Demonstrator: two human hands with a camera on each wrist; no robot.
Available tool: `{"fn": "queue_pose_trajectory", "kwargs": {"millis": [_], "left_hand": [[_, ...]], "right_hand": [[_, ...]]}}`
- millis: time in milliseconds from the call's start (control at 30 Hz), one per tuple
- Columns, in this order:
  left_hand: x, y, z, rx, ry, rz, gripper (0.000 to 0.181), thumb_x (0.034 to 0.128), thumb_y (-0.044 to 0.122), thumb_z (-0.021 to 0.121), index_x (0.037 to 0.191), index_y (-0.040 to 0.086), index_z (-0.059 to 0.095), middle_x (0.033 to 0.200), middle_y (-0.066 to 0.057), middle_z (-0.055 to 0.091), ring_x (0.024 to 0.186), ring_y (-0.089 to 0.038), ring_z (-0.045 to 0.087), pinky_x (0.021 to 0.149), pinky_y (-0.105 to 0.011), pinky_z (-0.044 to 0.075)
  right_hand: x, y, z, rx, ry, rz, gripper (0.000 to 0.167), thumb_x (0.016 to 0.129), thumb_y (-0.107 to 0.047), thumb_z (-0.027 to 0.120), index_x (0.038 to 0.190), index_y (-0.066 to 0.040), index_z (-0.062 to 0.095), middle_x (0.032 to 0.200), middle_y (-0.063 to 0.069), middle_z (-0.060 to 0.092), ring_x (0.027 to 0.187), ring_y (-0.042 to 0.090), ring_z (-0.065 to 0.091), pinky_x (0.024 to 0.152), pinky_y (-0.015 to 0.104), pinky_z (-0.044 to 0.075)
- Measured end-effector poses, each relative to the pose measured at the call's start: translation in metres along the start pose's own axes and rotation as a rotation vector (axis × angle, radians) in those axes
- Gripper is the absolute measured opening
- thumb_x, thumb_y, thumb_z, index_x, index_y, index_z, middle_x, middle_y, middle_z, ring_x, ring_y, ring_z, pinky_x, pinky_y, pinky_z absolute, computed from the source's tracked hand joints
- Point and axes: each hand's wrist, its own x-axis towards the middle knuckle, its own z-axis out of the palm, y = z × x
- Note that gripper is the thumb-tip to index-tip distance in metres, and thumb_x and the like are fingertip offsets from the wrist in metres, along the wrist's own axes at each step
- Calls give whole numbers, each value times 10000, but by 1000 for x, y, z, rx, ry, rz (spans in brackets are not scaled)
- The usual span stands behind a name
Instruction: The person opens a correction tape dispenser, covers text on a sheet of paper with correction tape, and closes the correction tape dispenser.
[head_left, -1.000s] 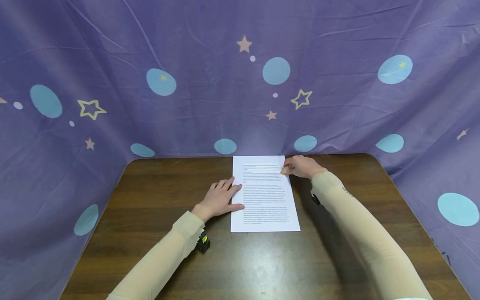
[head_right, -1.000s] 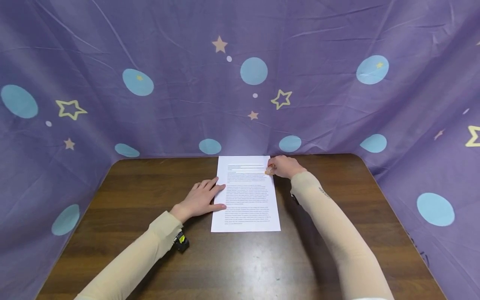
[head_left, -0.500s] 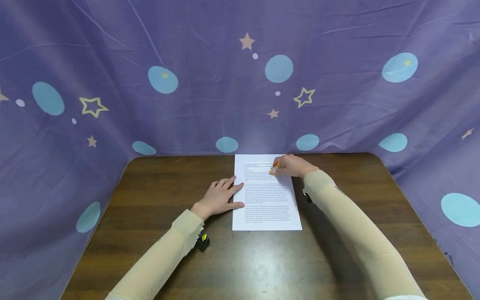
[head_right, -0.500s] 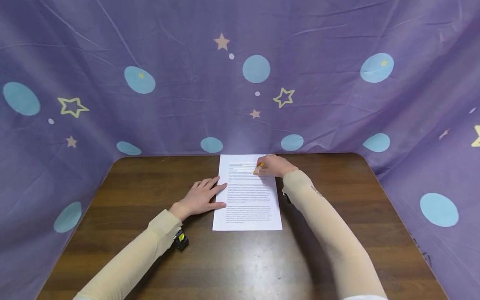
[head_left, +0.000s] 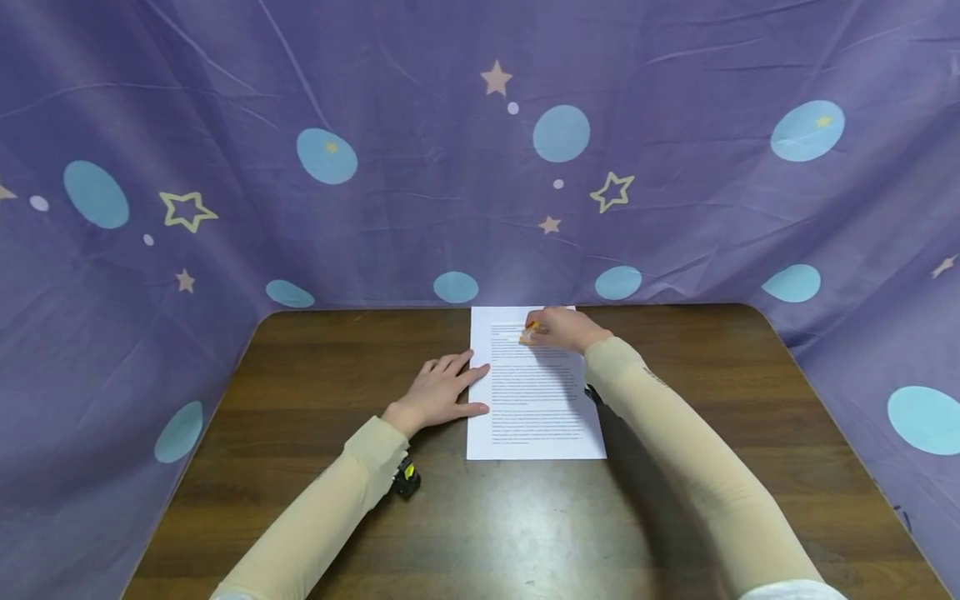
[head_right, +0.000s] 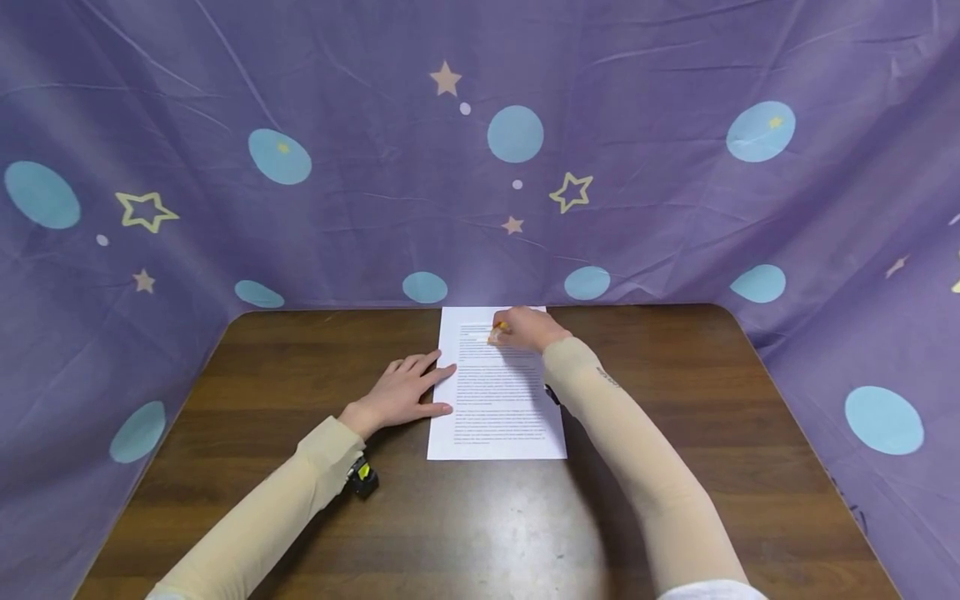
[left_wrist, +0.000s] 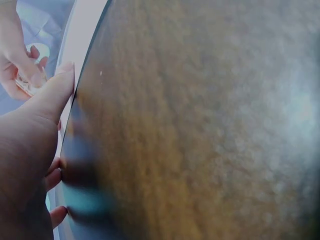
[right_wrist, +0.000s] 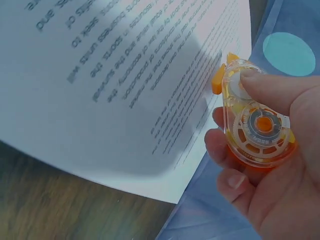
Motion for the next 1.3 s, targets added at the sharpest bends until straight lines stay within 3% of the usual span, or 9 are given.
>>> {"fn": "queue_pose_trajectory", "kwargs": {"millis": [833,1300], "left_hand": [[0,-3,3,-15,19,19,805,993,657,555,1644,224,360,1701,-188,248,1511,-405,308,1168,-626,273],[-1,-3,4,-31,25,29,784,1012,648,532,1649,233,343,1710,-178,226,1525,-399,290,1182,-627,255]], "right_hand": [[16,-22,5,-60,-31,-7,223,1030,-243,687,1217,-130,727,1119,48,735,1013,217,670,935,437,532],[22,-31,12,-62,-32,-22,192,1025,-246,695,1183,-145,736,1117,29,734,1024,212,680,934,436,542]]}}
